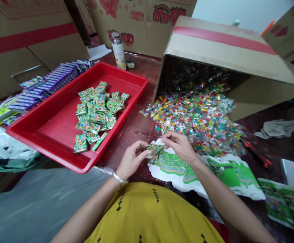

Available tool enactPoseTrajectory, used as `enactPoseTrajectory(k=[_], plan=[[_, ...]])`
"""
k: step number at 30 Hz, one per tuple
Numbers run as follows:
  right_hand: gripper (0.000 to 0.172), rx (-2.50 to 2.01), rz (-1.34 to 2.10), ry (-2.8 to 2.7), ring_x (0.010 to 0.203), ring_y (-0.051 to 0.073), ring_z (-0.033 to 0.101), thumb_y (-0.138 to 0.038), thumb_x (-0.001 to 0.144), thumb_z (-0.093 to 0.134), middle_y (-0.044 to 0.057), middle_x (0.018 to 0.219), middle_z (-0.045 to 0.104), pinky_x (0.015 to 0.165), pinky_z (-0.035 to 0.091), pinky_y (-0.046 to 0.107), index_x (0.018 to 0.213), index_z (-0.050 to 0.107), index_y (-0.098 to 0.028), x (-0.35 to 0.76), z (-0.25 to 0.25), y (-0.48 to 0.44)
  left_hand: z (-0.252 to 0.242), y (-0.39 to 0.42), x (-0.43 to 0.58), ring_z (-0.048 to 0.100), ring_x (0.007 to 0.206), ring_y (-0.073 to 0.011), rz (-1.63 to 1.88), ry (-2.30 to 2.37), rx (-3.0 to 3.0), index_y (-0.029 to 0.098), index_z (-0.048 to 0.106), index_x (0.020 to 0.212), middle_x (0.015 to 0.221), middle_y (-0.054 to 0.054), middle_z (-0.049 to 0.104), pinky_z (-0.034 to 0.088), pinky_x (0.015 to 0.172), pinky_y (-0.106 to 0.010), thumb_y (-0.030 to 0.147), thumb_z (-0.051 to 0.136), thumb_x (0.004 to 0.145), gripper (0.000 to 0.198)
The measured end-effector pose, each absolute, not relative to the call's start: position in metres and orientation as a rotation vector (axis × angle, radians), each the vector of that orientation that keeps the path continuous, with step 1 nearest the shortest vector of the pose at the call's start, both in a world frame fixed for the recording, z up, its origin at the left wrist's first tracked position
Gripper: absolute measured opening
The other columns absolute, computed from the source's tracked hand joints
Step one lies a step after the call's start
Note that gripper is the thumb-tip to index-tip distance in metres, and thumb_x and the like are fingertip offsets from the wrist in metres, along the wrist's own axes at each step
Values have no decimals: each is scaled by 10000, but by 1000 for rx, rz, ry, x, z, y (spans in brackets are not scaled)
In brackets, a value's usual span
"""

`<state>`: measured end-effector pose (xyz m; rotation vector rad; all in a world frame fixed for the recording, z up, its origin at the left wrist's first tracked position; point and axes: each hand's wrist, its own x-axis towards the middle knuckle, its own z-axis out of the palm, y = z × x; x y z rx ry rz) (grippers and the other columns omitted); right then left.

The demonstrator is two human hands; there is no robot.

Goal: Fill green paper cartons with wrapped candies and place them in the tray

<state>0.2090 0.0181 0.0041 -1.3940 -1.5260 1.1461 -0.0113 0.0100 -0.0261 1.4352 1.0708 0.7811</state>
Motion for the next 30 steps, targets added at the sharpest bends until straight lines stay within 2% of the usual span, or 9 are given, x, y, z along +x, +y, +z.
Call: enactPoseTrajectory(k=[3,7,11,14,19,22,24,27,30], plan=[[155,-1338,1220,-1372,620,145,647,-335,859,668,2,747,657,604,527,280,829,669,-183,211,18,11,-11,13,-6,614,723,-139,669,800,1111,158,625,899,779,-14,632,487,691,-251,386,683,839,243],[141,-1339,1072,-1358,668,155,645,-333,876,647,28,830,677,627,555,297,877,693,-199,208,30,1,1,11,6,684,848,-203,627,541,803,178,619,1081,944,-78,692,519,804,-339,362,780,760,403],[298,-1413,693,-1575,930,200,626,-298,908,603,66,1080,610,787,544,339,1198,669,-281,203,35,-15,4,10,11,691,972,-247,658,512,702,178,614,1180,1079,-123,699,527,862,-376,337,757,789,445],[372,-1400,690,-1786,849,188,599,-301,904,615,41,945,599,784,507,337,1275,620,-293,201,36,-24,2,12,10,675,1001,-244,685,560,745,170,631,1215,1102,-122,704,518,875,-353,343,749,794,470],[201,-1429,1158,-1687,550,109,456,-351,813,726,-57,643,504,512,371,239,922,615,-224,209,39,-21,4,9,11,665,942,-225,637,613,928,187,675,1193,1090,-94,716,498,855,-334,344,770,767,464],[259,-1429,1267,-1651,504,88,407,-372,793,744,-69,578,472,470,307,225,725,561,-202,215,42,-16,8,6,13,643,867,-198,589,650,1087,171,700,1151,981,-61,720,487,785,-289,343,705,829,365],[216,-1439,1139,-1521,557,101,475,-357,778,761,-54,634,528,493,353,221,817,609,-207,214,41,-16,9,5,14,623,796,-174,646,723,1137,160,716,1106,886,-40,710,474,717,-256,342,660,866,306],[354,-1392,1056,-1322,854,167,631,-310,755,784,16,932,666,669,504,249,1060,623,-232,205,32,-21,4,4,18,625,833,-180,819,869,1151,162,721,1071,916,-37,714,479,743,-253,328,665,861,273],[246,-1361,1099,-1217,886,187,661,-310,815,724,48,989,700,741,545,288,1027,644,-216,192,17,-26,-5,1,26,637,846,-182,960,973,1089,156,724,995,942,-42,725,497,769,-260,316,696,832,230]])
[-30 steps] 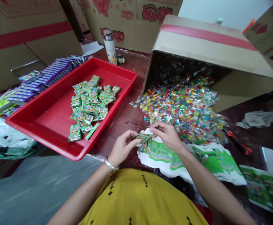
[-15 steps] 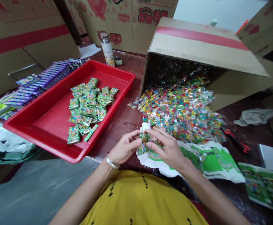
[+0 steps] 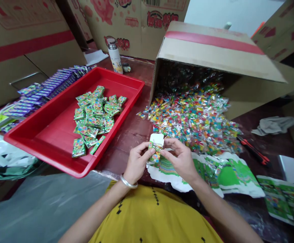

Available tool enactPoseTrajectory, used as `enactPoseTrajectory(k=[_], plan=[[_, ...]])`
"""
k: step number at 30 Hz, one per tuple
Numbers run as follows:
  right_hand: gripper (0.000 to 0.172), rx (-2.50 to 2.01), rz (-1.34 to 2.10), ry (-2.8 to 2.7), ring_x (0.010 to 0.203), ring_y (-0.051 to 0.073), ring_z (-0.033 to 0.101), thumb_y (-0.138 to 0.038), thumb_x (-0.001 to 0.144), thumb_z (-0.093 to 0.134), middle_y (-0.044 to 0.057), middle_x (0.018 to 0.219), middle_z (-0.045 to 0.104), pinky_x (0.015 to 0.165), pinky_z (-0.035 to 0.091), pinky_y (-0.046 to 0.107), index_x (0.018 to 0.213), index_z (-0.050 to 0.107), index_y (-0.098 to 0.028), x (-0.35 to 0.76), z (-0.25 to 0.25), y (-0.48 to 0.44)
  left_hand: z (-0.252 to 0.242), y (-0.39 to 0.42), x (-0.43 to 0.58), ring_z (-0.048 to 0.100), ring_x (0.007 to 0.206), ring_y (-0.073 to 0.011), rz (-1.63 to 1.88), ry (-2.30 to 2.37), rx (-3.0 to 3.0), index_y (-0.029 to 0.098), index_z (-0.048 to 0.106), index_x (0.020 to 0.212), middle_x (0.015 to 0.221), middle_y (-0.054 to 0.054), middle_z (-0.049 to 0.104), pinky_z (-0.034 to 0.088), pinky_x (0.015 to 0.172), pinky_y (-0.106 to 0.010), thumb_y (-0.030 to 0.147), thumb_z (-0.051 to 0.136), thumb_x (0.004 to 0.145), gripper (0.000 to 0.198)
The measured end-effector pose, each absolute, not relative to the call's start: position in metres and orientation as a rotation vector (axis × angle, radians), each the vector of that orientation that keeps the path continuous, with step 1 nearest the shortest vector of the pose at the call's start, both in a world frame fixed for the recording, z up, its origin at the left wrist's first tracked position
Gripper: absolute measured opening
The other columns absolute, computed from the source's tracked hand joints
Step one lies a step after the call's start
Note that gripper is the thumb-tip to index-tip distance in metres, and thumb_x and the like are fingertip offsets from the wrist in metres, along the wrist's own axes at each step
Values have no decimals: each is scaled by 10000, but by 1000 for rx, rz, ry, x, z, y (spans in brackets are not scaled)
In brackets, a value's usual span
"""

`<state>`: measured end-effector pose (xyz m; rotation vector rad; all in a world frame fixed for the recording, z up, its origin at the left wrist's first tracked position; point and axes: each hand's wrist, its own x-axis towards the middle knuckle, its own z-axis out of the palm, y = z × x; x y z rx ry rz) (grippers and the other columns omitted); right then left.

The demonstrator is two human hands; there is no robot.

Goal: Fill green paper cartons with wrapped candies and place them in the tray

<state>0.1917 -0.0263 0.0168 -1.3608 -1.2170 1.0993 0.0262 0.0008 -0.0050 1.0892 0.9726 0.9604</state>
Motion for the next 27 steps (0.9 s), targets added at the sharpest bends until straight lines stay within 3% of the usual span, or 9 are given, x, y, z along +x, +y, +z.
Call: enactPoseTrajectory(k=[2,4,8,12,16,19,22,27], plan=[[166,-1374,1041,-1140,775,169,657,-315,845,691,33,888,704,694,542,280,969,666,-208,185,8,-27,-10,-2,33,644,794,-162,1042,1005,1028,154,706,958,901,-38,720,512,735,-250,305,713,818,206],[144,-1377,974,-1089,740,161,649,-310,848,689,22,845,700,676,537,273,950,687,-209,180,2,-25,-13,-6,39,663,808,-155,1161,1026,991,176,657,1055,909,-32,710,531,743,-247,276,737,799,286],[342,-1309,864,-1071,837,183,661,-283,808,737,30,958,711,724,545,294,1143,677,-255,178,-5,-21,-12,-8,39,688,903,-163,1295,1047,1110,239,539,1301,1057,-51,692,555,801,-261,234,738,798,540],[222,-1328,733,-1207,796,170,627,-280,841,706,27,932,672,682,513,287,1063,709,-272,181,-7,-20,-11,-3,28,649,1041,-195,1118,961,1285,221,609,1237,1175,-70,663,522,912,-292,240,687,847,398],[37,-1312,739,-1315,885,190,627,-262,866,670,41,936,643,749,508,308,858,695,-235,185,-3,-17,-9,1,21,649,891,-159,946,821,1267,205,588,1145,1070,-44,640,531,801,-264,227,653,874,280],[43,-1231,840,-1256,987,210,626,-256,852,682,54,1023,640,818,518,330,850,647,-231,186,3,-13,-7,1,23,622,932,-152,981,817,1252,212,555,1109,1081,-37,600,513,826,-259,208,642,882,243],[173,-1136,987,-1150,876,182,636,-253,819,726,17,921,643,792,520,319,931,594,-248,187,9,-7,-5,0,26,605,928,-143,1068,826,1197,230,496,1106,1035,-23,588,506,813,-253,194,636,886,263],[166,-1197,1199,-1250,735,147,583,-314,804,749,2,797,630,685,466,276,777,625,-206,193,18,0,-3,-1,22,614,980,-165,1038,879,1279,225,482,1147,1055,-46,603,506,842,-275,196,621,894,290]])
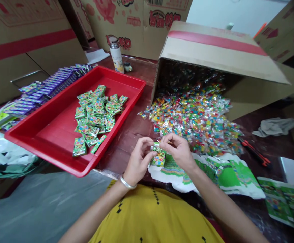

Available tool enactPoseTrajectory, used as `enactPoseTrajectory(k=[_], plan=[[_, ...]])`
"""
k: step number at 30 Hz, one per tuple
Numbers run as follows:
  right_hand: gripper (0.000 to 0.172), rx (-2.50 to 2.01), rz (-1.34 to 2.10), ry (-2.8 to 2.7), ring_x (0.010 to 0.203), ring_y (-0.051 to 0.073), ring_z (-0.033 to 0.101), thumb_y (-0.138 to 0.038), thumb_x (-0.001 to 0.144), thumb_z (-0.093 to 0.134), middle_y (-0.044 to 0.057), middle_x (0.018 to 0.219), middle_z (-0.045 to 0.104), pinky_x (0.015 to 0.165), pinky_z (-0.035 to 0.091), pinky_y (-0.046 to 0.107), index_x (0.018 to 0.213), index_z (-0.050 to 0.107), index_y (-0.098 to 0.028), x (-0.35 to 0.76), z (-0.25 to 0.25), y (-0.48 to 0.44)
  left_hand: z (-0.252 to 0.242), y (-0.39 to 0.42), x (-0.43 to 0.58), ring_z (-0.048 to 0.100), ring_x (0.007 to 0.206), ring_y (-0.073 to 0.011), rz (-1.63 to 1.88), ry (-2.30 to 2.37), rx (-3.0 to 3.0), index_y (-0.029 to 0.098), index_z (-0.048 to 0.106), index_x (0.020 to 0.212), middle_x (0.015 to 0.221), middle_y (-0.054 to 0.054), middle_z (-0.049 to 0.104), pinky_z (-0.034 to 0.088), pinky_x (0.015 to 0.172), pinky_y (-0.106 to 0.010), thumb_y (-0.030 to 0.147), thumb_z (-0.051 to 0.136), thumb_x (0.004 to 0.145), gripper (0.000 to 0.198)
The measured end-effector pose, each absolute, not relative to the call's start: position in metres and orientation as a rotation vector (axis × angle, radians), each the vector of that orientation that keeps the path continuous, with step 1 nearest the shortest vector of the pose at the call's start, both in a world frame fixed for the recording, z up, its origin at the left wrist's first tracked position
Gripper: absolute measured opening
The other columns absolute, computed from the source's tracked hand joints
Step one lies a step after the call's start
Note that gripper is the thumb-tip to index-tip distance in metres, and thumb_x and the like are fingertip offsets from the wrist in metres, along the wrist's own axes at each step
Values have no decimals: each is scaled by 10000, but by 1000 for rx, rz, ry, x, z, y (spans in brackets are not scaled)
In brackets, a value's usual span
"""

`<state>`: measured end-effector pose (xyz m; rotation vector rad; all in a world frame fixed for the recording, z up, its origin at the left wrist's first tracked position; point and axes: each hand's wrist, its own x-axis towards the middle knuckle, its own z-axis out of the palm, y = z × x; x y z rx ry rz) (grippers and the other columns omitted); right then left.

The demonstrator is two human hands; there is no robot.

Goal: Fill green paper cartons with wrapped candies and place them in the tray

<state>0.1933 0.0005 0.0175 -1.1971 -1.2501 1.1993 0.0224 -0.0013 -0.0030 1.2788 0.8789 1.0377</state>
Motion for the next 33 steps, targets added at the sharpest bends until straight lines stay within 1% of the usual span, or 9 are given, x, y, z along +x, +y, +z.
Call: enactPoseTrajectory(k=[3,7,11,17,21,24,27,31,33], plan=[[184,-1320,1266,-1240,702,146,582,-333,772,776,9,782,657,656,456,276,817,667,-192,199,21,5,-1,-1,18,625,1020,-174,1009,910,1358,234,484,1190,1099,-55,617,509,879,-289,205,615,901,318],[200,-1326,1251,-1283,647,138,551,-348,804,740,-6,684,620,616,435,272,732,656,-181,204,22,11,1,0,16,639,1027,-179,955,884,1390,240,470,1271,1122,-67,632,521,891,-298,207,609,906,392],[200,-1303,1085,-1439,701,146,571,-308,861,683,6,750,623,664,450,288,706,634,-192,200,24,6,2,0,16,645,1022,-175,938,879,1375,248,493,1324,1163,-68,643,523,896,-294,208,589,917,420],[107,-1249,834,-1759,984,205,624,-306,888,653,60,1026,662,811,507,324,950,701,-234,208,23,0,-4,4,15,662,983,-175,932,957,1309,210,639,1141,1098,-47,681,525,867,-273,247,605,902,245],[210,-1595,455,-1698,885,222,645,-343,941,557,73,1055,678,737,524,359,1090,661,-238,252,19,36,-12,15,14,651,843,-149,960,1050,1209,176,605,983,915,-19,670,525,763,-242,272,705,817,216],[240,-1742,112,-1863,1007,294,617,-298,900,612,108,1098,686,826,509,440,1119,662,-215,278,13,76,-13,19,16,613,768,-128,942,1103,1144,183,530,928,845,7,615,512,648,-207,283,742,771,282],[239,-1691,43,-2041,1123,326,559,-263,852,672,114,1144,693,890,487,465,1088,690,-224,283,6,109,-9,17,16,610,812,-157,893,1080,1019,207,502,1077,934,-15,598,539,583,-230,305,722,774,387],[169,-1667,26,-1967,1005,297,611,-245,909,580,118,1019,725,880,479,459,979,728,-200,278,6,124,-4,17,9,616,980,-218,831,1004,938,192,550,1226,1217,-93,586,588,719,-340,296,720,760,507],[215,-1614,78,-1796,925,264,637,-293,932,547,104,997,723,841,496,432,1008,723,-195,276,12,116,-6,19,5,624,986,-218,820,999,961,161,621,1167,1186,-92,633,560,787,-328,293,710,772,426]])
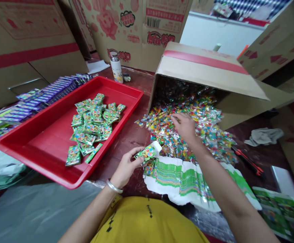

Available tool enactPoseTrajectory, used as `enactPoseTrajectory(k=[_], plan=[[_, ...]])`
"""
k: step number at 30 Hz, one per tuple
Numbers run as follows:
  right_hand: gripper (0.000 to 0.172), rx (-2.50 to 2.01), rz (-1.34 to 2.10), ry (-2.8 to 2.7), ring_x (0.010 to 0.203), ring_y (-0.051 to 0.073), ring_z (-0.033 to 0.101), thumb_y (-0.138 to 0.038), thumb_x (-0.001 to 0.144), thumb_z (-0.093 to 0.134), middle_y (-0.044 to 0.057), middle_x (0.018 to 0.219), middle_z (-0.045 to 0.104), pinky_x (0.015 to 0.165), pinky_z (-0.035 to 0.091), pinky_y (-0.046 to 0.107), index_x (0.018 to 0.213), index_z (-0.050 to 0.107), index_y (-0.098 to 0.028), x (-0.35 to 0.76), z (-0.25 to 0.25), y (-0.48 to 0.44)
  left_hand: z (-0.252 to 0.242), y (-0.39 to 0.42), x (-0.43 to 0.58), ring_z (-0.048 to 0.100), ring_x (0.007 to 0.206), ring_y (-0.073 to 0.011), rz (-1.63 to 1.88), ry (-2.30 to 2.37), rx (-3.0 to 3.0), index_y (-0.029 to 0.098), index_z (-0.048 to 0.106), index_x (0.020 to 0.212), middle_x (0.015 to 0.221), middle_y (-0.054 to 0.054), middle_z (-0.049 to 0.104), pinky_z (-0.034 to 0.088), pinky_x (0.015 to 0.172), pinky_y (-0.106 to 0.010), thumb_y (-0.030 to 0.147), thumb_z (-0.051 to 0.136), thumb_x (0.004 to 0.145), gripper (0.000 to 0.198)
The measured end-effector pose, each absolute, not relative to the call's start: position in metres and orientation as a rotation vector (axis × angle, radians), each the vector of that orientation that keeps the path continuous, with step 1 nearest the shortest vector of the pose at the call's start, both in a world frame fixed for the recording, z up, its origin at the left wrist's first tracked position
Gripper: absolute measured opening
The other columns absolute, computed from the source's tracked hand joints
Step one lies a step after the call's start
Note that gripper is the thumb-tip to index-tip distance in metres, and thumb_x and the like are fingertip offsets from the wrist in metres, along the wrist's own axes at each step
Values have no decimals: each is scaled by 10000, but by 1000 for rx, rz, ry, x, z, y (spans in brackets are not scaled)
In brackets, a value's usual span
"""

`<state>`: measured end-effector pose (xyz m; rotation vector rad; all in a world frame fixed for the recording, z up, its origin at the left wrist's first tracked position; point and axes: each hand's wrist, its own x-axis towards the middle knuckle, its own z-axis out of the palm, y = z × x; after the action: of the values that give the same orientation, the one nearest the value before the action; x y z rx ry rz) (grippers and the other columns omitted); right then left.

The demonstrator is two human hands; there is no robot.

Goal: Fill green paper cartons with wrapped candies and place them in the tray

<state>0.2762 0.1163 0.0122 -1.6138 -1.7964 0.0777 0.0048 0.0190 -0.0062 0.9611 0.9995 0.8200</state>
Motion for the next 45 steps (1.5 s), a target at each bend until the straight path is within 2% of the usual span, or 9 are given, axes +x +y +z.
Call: enactPoseTrajectory(k=[5,12,17,20,24,30,34,38,45], plan=[[224,-1467,557,-1705,684,185,639,-367,920,583,25,821,715,650,498,337,1041,719,-237,265,45,71,-16,24,7,616,836,-171,826,1036,1084,140,653,1045,999,-56,682,512,758,-284,290,679,814,277],[144,-1422,482,-2232,835,195,630,-245,917,599,33,895,690,758,466,334,930,740,-274,245,63,43,-13,18,17,618,946,-192,813,966,1301,147,634,1052,1038,-66,679,473,862,-304,270,648,852,235],[234,-1357,523,-2252,895,209,643,-212,925,572,51,1020,701,774,490,335,1127,671,-276,221,56,38,-4,11,24,640,970,-198,842,888,1296,168,601,1126,1083,-80,676,495,891,-326,244,656,849,293],[269,-1342,479,-2146,1003,240,637,-231,954,523,67,1092,704,872,489,390,1188,647,-275,214,60,29,0,9,26,637,981,-196,926,891,1229,206,494,1302,1119,-83,653,514,885,-330,243,683,836,504],[204,-1349,489,-1834,1091,251,605,-269,930,574,54,1114,687,910,503,410,1103,681,-290,215,59,13,4,7,25,631,966,-200,971,862,1200,255,385,1432,1126,-78,633,524,852,-322,276,698,834,676],[134,-1407,893,-1466,746,185,648,-340,862,663,41,900,692,638,537,302,939,686,-233,206,29,-5,3,4,28,616,825,-156,924,803,1151,227,532,1236,974,-33,618,511,743,-258,273,726,808,472],[112,-1345,981,-1389,851,187,649,-319,876,644,59,1012,674,723,531,300,844,637,-212,200,25,-5,2,4,30,625,894,-166,896,783,1146,219,521,1187,1046,-47,608,518,779,-268,254,718,814,423],[213,-1255,1037,-1296,959,201,663,-316,884,645,52,1008,701,855,526,346,1070,570,-243,197,31,-1,-1,5,31,633,919,-167,1002,810,1107,237,448,1188,1047,-39,609,527,782,-277,222,730,798,481],[199,-1320,1153,-1308,772,181,645,-361,773,765,33,843,693,717,526,313,787,649,-201,202,34,11,1,-1,28,639,884,-164,1014,927,1244,240,468,1216,1021,-37,597,540,792,-295,206,699,812,467]])
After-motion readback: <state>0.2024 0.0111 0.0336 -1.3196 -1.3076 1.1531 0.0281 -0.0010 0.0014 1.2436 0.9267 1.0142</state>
